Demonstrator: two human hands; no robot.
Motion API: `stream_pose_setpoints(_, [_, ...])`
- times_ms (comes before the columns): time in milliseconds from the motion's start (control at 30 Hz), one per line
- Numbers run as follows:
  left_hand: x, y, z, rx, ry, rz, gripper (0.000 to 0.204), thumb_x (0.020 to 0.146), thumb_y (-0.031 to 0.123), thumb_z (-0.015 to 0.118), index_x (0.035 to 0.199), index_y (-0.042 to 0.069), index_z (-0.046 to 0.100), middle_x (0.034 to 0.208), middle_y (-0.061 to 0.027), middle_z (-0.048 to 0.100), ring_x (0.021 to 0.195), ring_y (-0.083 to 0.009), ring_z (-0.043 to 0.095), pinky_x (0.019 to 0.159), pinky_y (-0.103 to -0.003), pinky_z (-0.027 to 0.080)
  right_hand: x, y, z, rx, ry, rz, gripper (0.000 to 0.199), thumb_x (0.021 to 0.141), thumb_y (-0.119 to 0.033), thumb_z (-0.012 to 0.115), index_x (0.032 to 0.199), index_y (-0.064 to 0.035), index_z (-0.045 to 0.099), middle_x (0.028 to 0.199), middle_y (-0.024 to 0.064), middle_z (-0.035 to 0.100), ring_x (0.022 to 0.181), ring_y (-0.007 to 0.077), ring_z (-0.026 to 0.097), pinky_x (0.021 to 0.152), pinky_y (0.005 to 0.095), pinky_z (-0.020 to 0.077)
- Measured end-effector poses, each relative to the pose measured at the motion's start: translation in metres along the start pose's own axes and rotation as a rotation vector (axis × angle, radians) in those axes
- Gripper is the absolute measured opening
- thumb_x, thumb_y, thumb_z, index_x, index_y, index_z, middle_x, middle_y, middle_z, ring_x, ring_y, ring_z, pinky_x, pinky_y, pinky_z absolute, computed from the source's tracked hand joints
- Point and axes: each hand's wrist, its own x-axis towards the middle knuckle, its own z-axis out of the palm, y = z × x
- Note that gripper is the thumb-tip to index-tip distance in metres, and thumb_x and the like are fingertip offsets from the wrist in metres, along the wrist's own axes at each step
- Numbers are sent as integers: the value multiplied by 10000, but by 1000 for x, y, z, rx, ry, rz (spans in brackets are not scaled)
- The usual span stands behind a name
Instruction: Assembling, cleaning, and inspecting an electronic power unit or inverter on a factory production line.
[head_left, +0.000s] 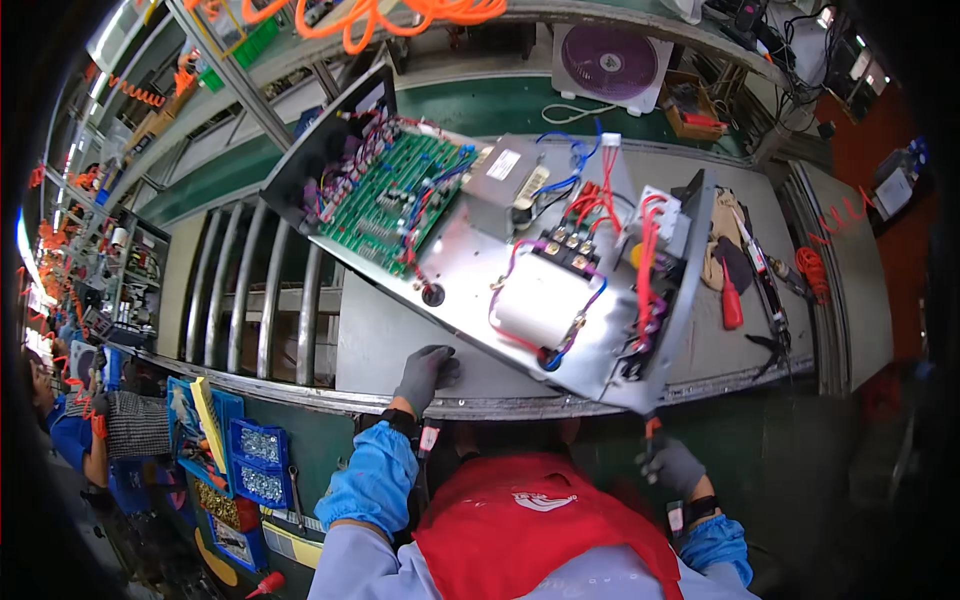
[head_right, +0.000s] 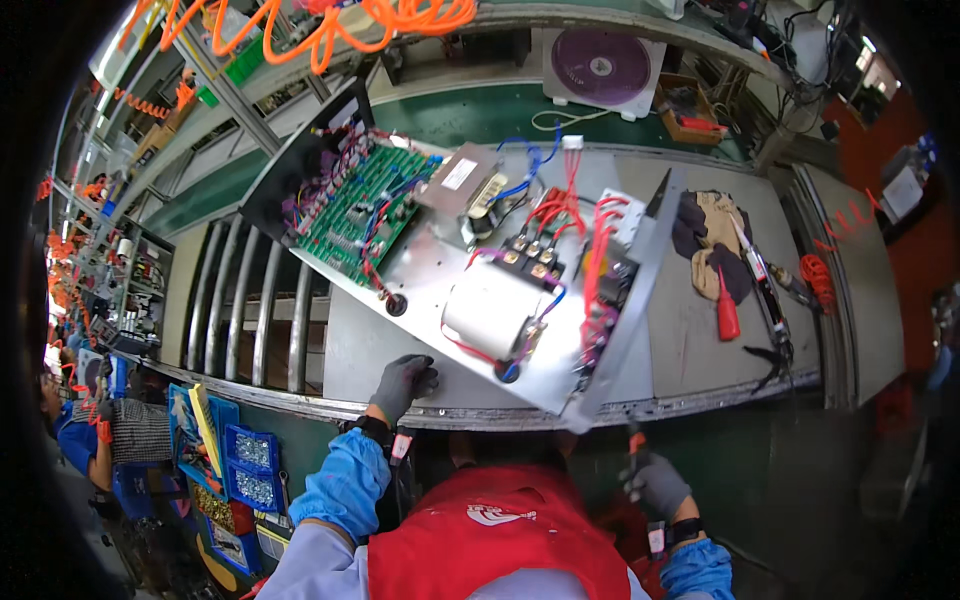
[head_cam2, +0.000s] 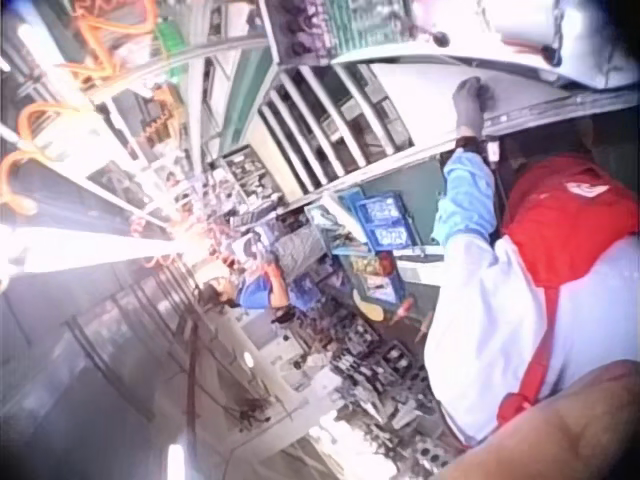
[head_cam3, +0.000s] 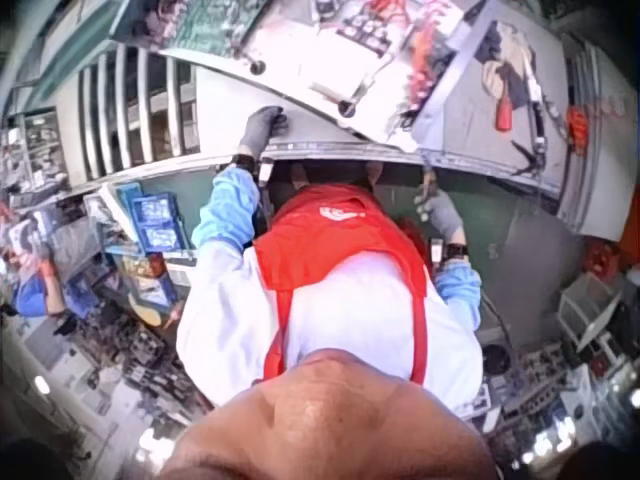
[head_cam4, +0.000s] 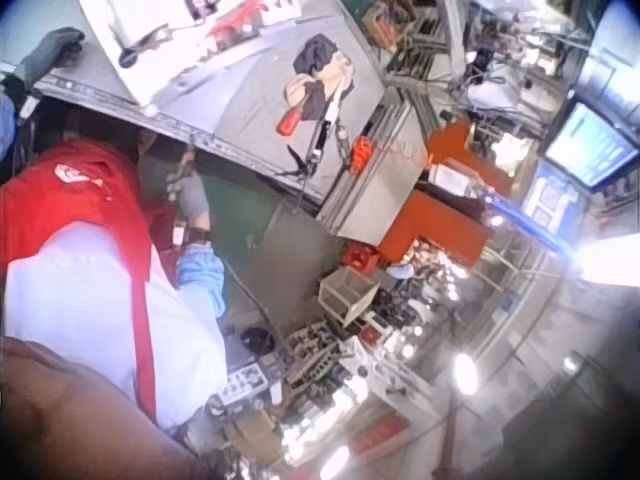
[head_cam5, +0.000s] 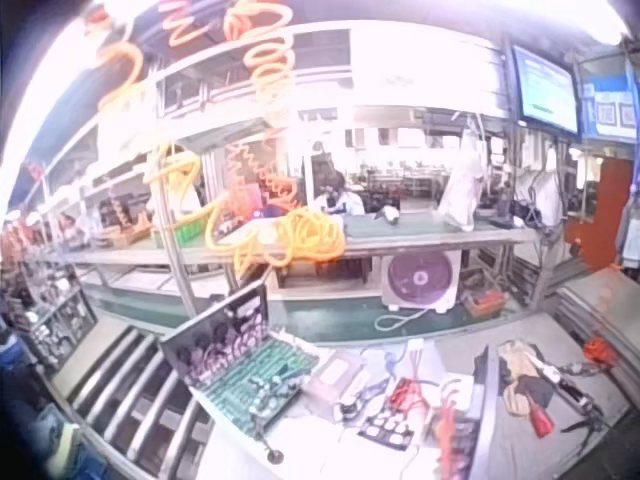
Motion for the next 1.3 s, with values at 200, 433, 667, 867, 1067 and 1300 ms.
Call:
stream_pose_setpoints(200, [16,3,-29,58,-170,47,174,917,160,578,992,10,624,781,-60,640,641,-134,604,573,-261,494,2,28,165,-317,-318,-143,640,731,28,595,1348,-55,447,967,14,562,858,116,532,742,248,462])
stream_pose_setpoints(433, [30,2,-41,52,-254,40,153,913,143,576,978,12,620,746,-57,631,606,-123,589,545,-251,479,74,-30,298,-765,-186,-327,738,744,-65,560,1451,-61,349,1108,113,592,972,244,581,835,329,467])
stream_pose_setpoints(667, [36,0,-46,45,-259,44,143,909,141,580,964,16,620,743,-57,630,593,-117,585,523,-237,466,81,-79,333,-979,-62,-273,680,756,-128,543,1409,-30,381,1155,221,597,1021,331,593,869,370,466])
stream_pose_setpoints(867, [38,-1,-47,19,-262,27,140,907,152,589,964,29,624,746,-53,632,595,-111,587,525,-234,469,104,-83,335,-1103,-61,-337,662,776,-149,539,1411,-37,388,1125,208,605,965,304,606,867,362,465])
stream_pose_setpoints(1067, [44,-6,-48,2,-264,41,152,900,148,588,968,17,624,744,-60,632,575,-130,582,509,-251,465,103,-82,335,-1186,48,-363,534,794,-131,497,1321,-51,477,1148,270,608,1059,413,599,905,428,468])
stream_pose_setpoints(1300, [25,11,-104,623,-408,184,215,892,198,627,909,-13,667,772,-63,660,654,-121,585,624,-257,480,72,-55,312,-1281,-8,-441,511,813,-154,501,1321,-96,493,1106,240,634,1015,417,611,894,448,478])
